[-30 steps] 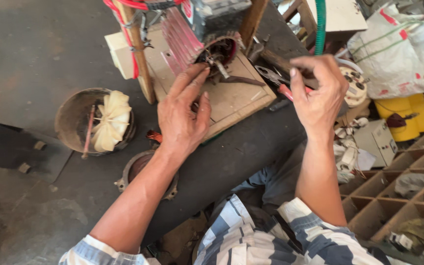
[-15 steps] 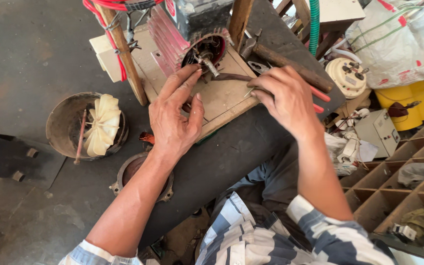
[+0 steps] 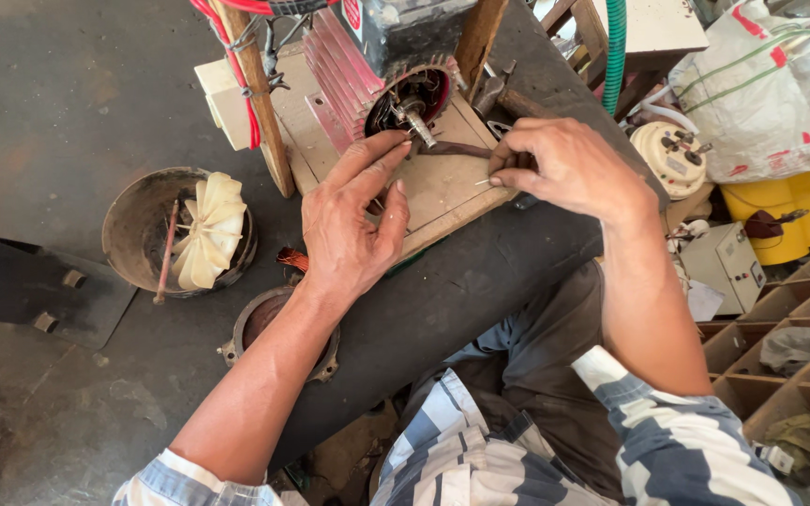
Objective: The person uses pliers to cut a white wire and then inserts a metal pin into a motor housing. They adjust the pin and internal components with their fingers, working on the motor assembly on a workbench.
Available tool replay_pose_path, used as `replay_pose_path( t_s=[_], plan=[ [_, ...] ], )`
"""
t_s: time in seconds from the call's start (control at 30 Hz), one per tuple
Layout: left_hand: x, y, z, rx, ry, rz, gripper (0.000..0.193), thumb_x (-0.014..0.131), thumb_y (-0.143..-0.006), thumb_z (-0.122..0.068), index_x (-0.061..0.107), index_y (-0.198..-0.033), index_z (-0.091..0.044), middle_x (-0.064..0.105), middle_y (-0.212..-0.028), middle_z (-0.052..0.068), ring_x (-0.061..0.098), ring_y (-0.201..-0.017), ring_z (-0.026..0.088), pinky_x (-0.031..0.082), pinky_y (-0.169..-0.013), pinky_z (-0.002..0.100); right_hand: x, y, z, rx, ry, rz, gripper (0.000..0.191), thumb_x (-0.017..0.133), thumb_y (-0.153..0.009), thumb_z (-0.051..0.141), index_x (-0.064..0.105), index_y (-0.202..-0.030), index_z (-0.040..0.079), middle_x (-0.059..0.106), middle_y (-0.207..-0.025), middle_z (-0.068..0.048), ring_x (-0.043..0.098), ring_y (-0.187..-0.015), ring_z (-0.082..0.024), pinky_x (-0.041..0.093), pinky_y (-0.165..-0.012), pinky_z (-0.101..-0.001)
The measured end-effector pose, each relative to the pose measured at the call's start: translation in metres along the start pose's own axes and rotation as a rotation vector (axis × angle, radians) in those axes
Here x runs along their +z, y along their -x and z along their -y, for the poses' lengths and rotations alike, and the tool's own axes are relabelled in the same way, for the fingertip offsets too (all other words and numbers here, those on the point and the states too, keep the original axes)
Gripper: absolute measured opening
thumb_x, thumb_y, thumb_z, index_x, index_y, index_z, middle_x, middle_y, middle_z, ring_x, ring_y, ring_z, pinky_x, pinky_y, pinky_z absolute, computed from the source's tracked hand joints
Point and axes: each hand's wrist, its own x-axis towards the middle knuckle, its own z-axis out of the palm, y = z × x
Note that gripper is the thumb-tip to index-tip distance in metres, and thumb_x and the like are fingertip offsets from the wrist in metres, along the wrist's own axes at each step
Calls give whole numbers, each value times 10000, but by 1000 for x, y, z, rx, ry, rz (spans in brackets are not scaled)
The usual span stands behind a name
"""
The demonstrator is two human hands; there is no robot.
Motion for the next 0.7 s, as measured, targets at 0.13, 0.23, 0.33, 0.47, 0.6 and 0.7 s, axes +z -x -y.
replay_pose_path(
  t_s=[0.13, 0.23, 0.33, 0.47, 0.6, 0.7],
  plan=[
    [-1, 0, 0, 22, -6, 9, 352, 629, -907, -72, 722, -1246, -51, 685, -1320, 39, 723, -1040, 265, 562, -849, 362, -3, -2, 1, -8, 54, 34, 246, 731, -876, 294, 741, -1006, 86, 704, -988, -86, 676, -920, -322, 511, -773, -448],
    [0, 0, 0, -19, 6, 27, 342, 621, -906, -68, 727, -1231, -54, 692, -1310, 35, 728, -997, 250, 562, -832, 361, -4, -3, 6, 20, 90, 90, 256, 690, -868, 304, 736, -1000, 90, 700, -993, -87, 677, -920, -320, 512, -760, -455],
    [1, 1, 0, 45, -9, -31, 322, 612, -929, -57, 728, -1229, -65, 689, -1317, 25, 729, -1086, 252, 574, -888, 357, -2, -5, 10, 50, 152, 106, 262, 676, -838, 300, 730, -979, 85, 697, -973, -87, 675, -903, -310, 510, -732, -452],
    [0, 2, 1, 44, -12, -31, 303, 609, -934, -54, 733, -1211, -60, 694, -1299, 25, 729, -1072, 254, 574, -866, 356, 8, 1, 12, 113, 210, -46, 174, 686, -823, 220, 731, -935, 94, 712, -956, -52, 674, -787, -234, 499, -617, -427],
    [0, 1, 3, 18, -2, -6, 299, 606, -928, -49, 738, -1196, -55, 706, -1280, 31, 735, -985, 255, 570, -797, 355, 18, 2, 11, 214, -204, -302, 64, 682, -958, 146, 668, -994, 95, 725, -911, -6, 678, -666, -115, 528, -613, -321],
    [1, 0, 3, 17, -5, 4, 300, 604, -923, -44, 739, -1191, -52, 712, -1270, 36, 736, -936, 258, 565, -762, 357, 31, 0, 23, 63, -282, -619, 97, 694, -990, 13, 727, -1052, 80, 744, -1012, -14, 725, -868, -109, 575, -736, -306]
  ],
)
